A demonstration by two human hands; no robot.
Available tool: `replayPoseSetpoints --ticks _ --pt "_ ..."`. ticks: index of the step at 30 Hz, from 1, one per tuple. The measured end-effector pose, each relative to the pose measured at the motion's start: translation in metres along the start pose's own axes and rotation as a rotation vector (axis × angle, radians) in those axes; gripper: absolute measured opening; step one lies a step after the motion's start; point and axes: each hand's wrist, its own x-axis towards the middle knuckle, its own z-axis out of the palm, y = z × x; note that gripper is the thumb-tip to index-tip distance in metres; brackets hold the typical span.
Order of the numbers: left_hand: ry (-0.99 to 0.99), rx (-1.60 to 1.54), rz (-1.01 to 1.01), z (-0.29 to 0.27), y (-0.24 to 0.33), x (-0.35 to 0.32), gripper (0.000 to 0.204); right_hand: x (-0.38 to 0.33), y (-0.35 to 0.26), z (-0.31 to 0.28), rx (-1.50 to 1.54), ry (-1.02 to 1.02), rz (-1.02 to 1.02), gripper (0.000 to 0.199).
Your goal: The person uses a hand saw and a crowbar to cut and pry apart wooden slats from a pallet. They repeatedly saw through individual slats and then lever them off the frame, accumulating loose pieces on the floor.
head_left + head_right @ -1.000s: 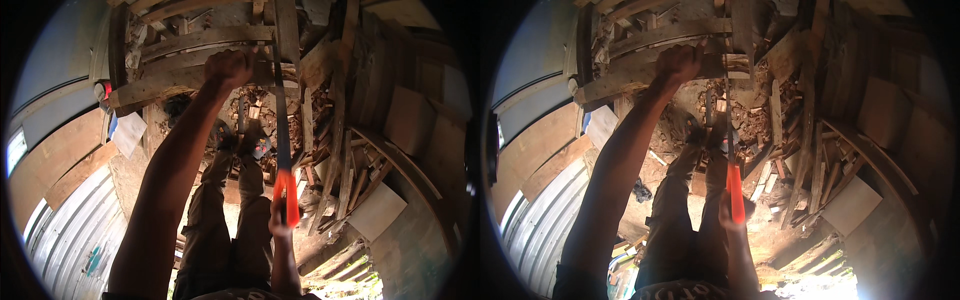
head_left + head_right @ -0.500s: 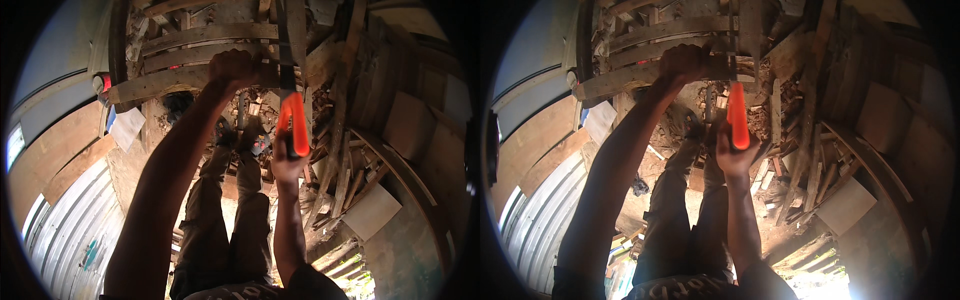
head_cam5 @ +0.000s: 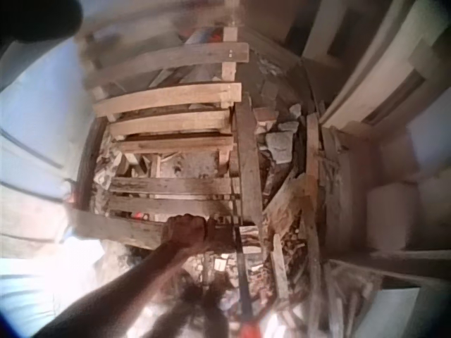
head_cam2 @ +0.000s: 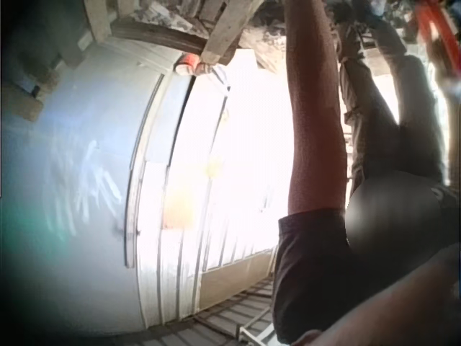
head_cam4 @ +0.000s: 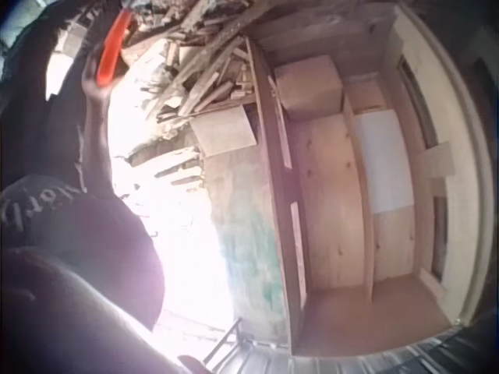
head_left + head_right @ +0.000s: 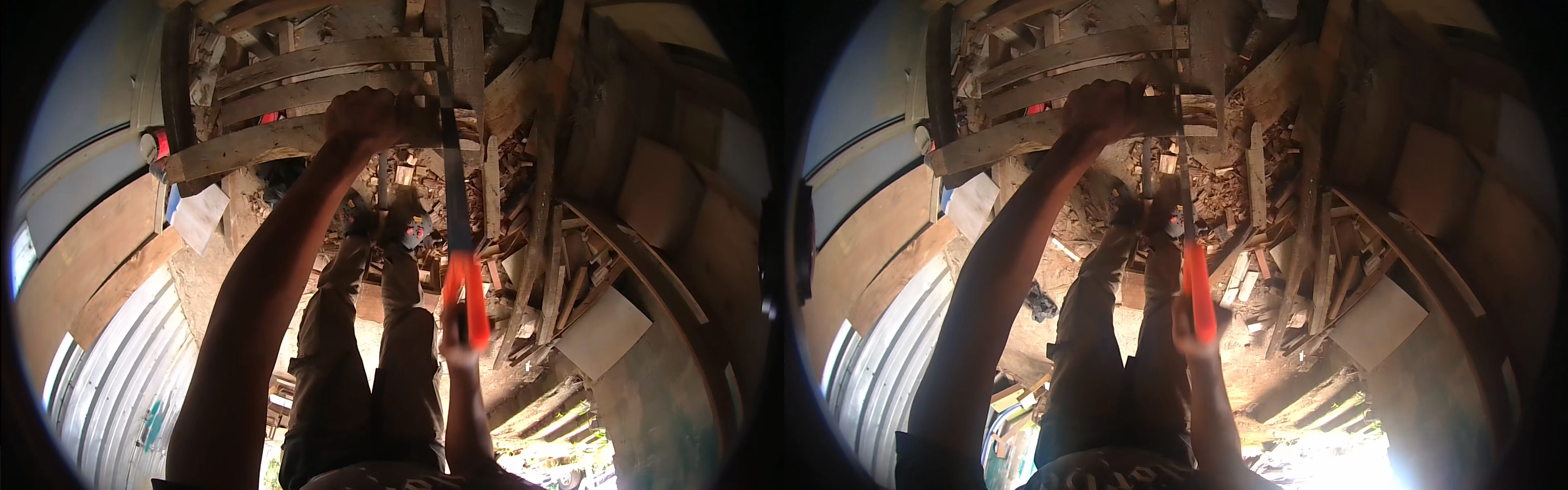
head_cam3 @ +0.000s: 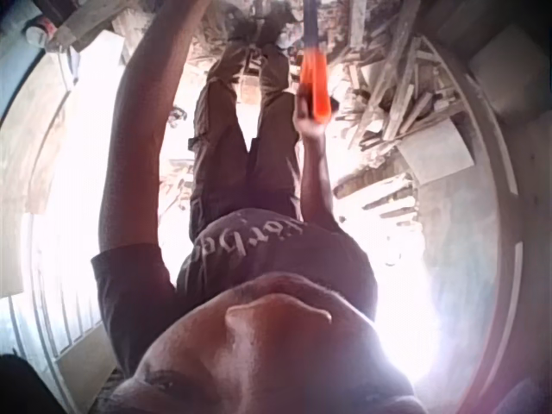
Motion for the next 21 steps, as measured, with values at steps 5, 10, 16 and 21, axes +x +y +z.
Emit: replayPoseSetpoints --ticks 5,10,16,21 --pt "0.02 0.06 -0.017 0.003 -0.005 0.001 0.068 -0.001 0.014 0.0 -0.457 -0.007 -0.276 0.015" --pt "0.117 0.064 0.032 0.014 -0.006 0.013 0.067 0.002 0.012 0.016 -0.099 0.069 -0.046 0.004" --pt "0.105 0.019 0.021 0.01 -0.007 -0.007 0.075 -0.07 0.058 0.006 0.117 -0.058 0.177 0.012" --pt "0.144 0.063 0.108 0.019 -0.006 0.01 0.072 -0.004 0.052 0.041 -0.065 -0.228 0.23 0.015"
